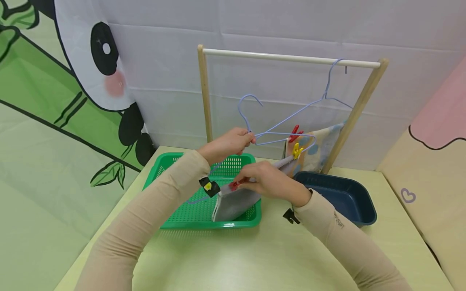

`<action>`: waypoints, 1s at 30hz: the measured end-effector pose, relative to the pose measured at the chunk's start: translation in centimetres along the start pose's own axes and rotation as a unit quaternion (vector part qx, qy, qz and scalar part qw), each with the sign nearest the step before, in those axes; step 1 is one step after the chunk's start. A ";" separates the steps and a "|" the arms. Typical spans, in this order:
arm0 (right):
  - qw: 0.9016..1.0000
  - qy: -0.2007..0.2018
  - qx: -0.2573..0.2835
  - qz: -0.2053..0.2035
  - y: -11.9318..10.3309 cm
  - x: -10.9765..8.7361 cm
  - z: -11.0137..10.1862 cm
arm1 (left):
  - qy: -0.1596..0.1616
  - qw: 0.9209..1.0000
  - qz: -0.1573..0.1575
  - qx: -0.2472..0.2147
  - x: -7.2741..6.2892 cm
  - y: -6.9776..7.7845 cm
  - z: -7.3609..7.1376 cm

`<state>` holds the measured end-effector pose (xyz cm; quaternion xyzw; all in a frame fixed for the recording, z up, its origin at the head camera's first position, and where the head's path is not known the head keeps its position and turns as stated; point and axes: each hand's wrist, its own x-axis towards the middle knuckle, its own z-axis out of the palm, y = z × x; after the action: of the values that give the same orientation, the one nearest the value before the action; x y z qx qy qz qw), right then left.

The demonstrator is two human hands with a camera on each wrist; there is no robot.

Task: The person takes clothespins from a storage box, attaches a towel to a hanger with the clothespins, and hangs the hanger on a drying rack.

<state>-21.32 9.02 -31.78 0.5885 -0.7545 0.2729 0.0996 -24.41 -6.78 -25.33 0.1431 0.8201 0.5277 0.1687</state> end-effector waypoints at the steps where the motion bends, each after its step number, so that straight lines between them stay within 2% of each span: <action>1: 1.000 0.002 0.003 0.000 0.0 0.1 0.1 | 0.001 1.000 0.001 0.002 0.0 0.0 0.0; 10: 1.000 -0.002 0.012 0.010 0.0 0.7 0.4 | -0.004 1.000 0.002 0.023 -0.1 0.1 0.0; 19: 1.000 -0.008 0.010 0.015 0.2 1.1 0.8 | -0.004 1.000 -0.006 0.016 -0.2 0.4 0.1; 30: 1.000 -0.018 0.013 0.010 0.2 1.6 1.0 | -0.008 1.000 0.005 0.022 -0.3 0.5 0.4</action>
<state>-21.80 7.18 -31.90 0.5871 -0.7581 0.2736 0.0758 -23.96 -6.33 -24.97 0.1549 0.8294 0.5095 0.1691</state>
